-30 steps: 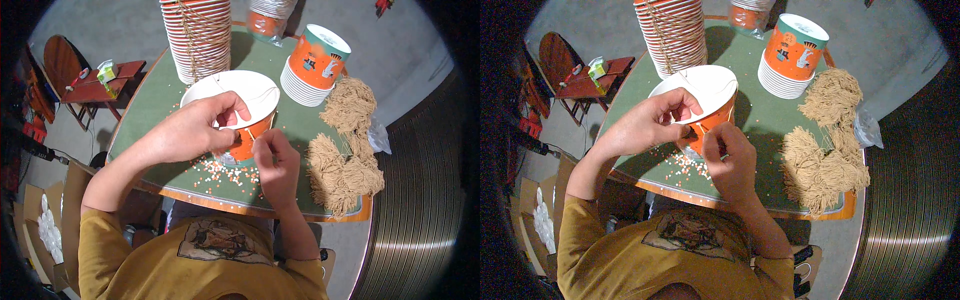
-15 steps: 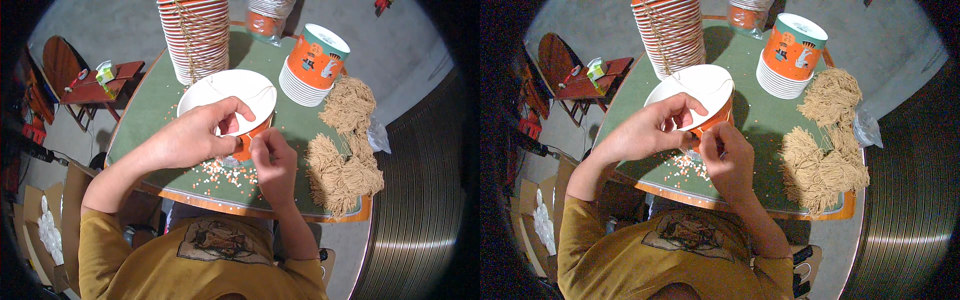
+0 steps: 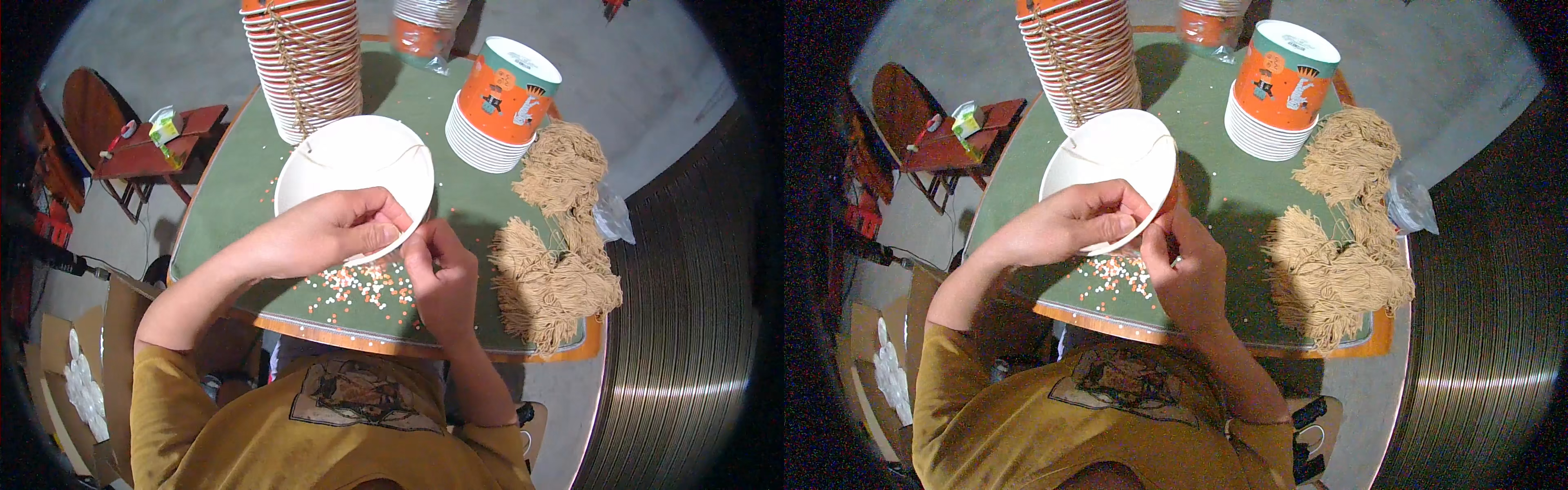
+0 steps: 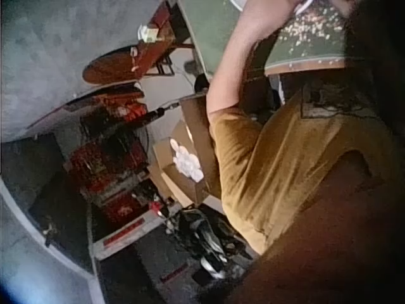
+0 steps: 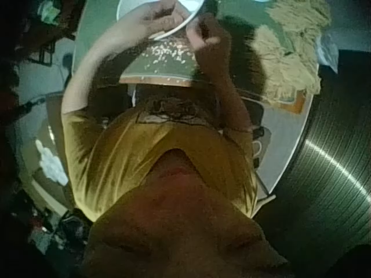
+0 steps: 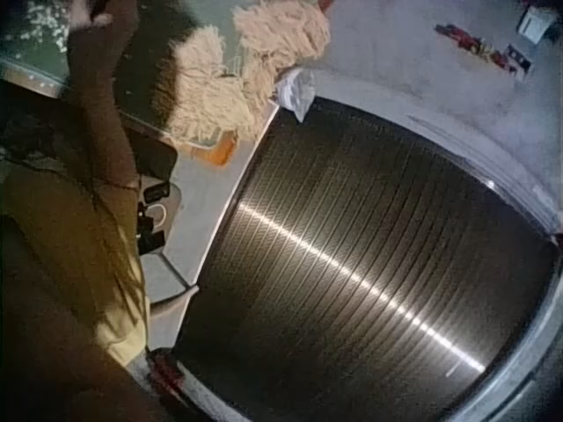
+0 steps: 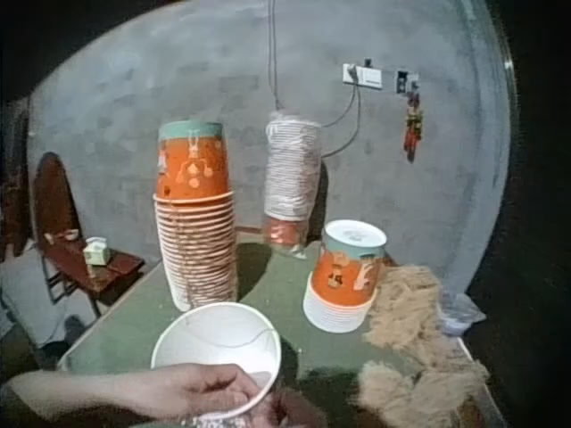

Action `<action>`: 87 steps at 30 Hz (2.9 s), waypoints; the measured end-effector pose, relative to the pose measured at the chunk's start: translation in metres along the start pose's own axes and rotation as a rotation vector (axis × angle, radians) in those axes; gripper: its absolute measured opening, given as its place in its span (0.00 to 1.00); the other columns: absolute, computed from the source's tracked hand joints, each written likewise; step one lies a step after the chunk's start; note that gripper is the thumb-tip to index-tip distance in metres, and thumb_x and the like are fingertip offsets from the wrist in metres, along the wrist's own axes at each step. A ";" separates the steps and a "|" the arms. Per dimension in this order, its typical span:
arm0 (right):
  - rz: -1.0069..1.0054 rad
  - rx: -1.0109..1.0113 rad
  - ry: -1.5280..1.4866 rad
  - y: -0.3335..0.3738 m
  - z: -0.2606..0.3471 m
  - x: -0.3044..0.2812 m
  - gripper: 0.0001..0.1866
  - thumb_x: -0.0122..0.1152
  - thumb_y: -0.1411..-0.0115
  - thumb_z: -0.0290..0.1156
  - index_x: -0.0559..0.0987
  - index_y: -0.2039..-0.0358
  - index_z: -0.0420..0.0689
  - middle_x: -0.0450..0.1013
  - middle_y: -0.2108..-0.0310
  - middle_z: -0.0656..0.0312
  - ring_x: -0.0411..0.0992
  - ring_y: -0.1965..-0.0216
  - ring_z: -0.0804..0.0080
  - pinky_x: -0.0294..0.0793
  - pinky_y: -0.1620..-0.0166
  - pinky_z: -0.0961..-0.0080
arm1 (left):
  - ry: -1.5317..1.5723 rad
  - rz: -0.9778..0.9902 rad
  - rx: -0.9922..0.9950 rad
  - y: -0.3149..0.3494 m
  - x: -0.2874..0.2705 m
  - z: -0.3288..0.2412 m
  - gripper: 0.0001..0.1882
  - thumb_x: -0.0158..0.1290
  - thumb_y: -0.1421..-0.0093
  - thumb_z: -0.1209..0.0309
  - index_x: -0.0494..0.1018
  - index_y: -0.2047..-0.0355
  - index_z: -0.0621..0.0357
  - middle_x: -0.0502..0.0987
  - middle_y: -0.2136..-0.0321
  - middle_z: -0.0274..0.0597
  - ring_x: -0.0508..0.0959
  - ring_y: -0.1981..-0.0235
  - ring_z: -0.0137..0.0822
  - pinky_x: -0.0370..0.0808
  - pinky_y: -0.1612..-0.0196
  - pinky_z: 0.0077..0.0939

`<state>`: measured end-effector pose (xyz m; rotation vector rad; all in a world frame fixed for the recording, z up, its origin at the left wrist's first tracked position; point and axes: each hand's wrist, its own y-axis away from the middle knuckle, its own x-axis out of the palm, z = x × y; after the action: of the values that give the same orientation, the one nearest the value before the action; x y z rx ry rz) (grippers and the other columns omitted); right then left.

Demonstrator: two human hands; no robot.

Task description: Thread elastic strings through holes in paper cups and stack the finished products.

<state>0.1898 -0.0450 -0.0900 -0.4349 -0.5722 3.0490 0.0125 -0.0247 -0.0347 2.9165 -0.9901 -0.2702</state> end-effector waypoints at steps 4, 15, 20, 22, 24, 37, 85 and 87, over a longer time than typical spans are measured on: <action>0.014 0.065 0.003 0.000 -0.001 -0.004 0.03 0.56 0.45 0.25 0.73 0.74 0.40 0.71 0.80 0.56 0.70 0.79 0.70 0.69 0.74 0.73 | -0.108 -0.023 0.004 -0.008 0.005 0.009 0.07 0.45 0.33 0.69 0.67 0.62 0.60 0.70 0.69 0.31 0.68 0.66 0.22 0.68 0.61 0.18; -0.004 0.043 -0.007 -0.028 0.002 -0.035 0.08 0.57 0.41 0.31 0.72 0.62 0.44 0.68 0.83 0.64 0.66 0.81 0.81 0.67 0.75 0.79 | -0.327 -0.273 0.072 -0.027 0.009 0.000 0.07 0.48 0.36 0.68 0.66 0.66 0.59 0.67 0.74 0.31 0.65 0.71 0.23 0.67 0.65 0.21; 0.160 -0.004 0.185 -0.042 0.006 -0.033 0.07 0.59 0.42 0.31 0.75 0.66 0.44 0.67 0.84 0.66 0.63 0.82 0.83 0.65 0.76 0.81 | -0.225 -0.260 0.090 -0.036 0.003 0.000 0.08 0.47 0.35 0.67 0.66 0.65 0.59 0.67 0.73 0.30 0.66 0.70 0.22 0.68 0.64 0.20; 0.161 0.080 0.040 -0.046 0.002 -0.032 0.06 0.59 0.43 0.31 0.75 0.69 0.42 0.66 0.83 0.67 0.61 0.81 0.84 0.63 0.76 0.82 | -0.110 -0.249 0.069 -0.040 0.001 0.001 0.08 0.47 0.34 0.67 0.66 0.65 0.59 0.67 0.73 0.30 0.66 0.70 0.22 0.68 0.63 0.19; 0.175 0.154 -0.013 -0.049 0.000 -0.033 0.06 0.59 0.43 0.31 0.75 0.69 0.42 0.66 0.83 0.69 0.61 0.79 0.85 0.63 0.75 0.83 | 0.040 -0.265 0.048 -0.043 0.002 0.001 0.07 0.47 0.35 0.70 0.67 0.65 0.62 0.69 0.74 0.31 0.67 0.71 0.23 0.69 0.64 0.20; 0.232 0.304 -0.306 -0.054 -0.008 -0.031 0.05 0.57 0.41 0.30 0.75 0.65 0.43 0.65 0.80 0.73 0.61 0.75 0.88 0.62 0.71 0.87 | 0.346 0.004 -0.174 -0.059 -0.006 0.014 0.05 0.54 0.41 0.72 0.71 0.68 0.59 0.73 0.72 0.30 0.69 0.70 0.21 0.68 0.64 0.16; 0.116 -0.541 0.331 -0.058 -0.015 -0.047 0.11 0.65 0.52 0.26 0.73 0.67 0.47 0.68 0.70 0.60 0.67 0.68 0.59 0.67 0.64 0.64 | 0.339 -0.088 -0.176 -0.068 0.002 -0.004 0.08 0.48 0.35 0.66 0.70 0.63 0.59 0.78 0.74 0.36 0.73 0.76 0.20 0.67 0.71 0.13; 0.114 -0.552 0.328 -0.056 -0.015 -0.047 0.11 0.64 0.51 0.26 0.74 0.67 0.47 0.68 0.70 0.60 0.67 0.68 0.59 0.67 0.64 0.64 | 0.345 -0.094 -0.161 -0.068 0.001 -0.002 0.08 0.49 0.36 0.68 0.69 0.62 0.59 0.77 0.72 0.36 0.73 0.75 0.21 0.68 0.70 0.14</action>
<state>0.2362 0.0102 -0.0706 -0.9789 -1.3985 2.7757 0.0549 0.0288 -0.0403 2.7365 -0.7423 0.1409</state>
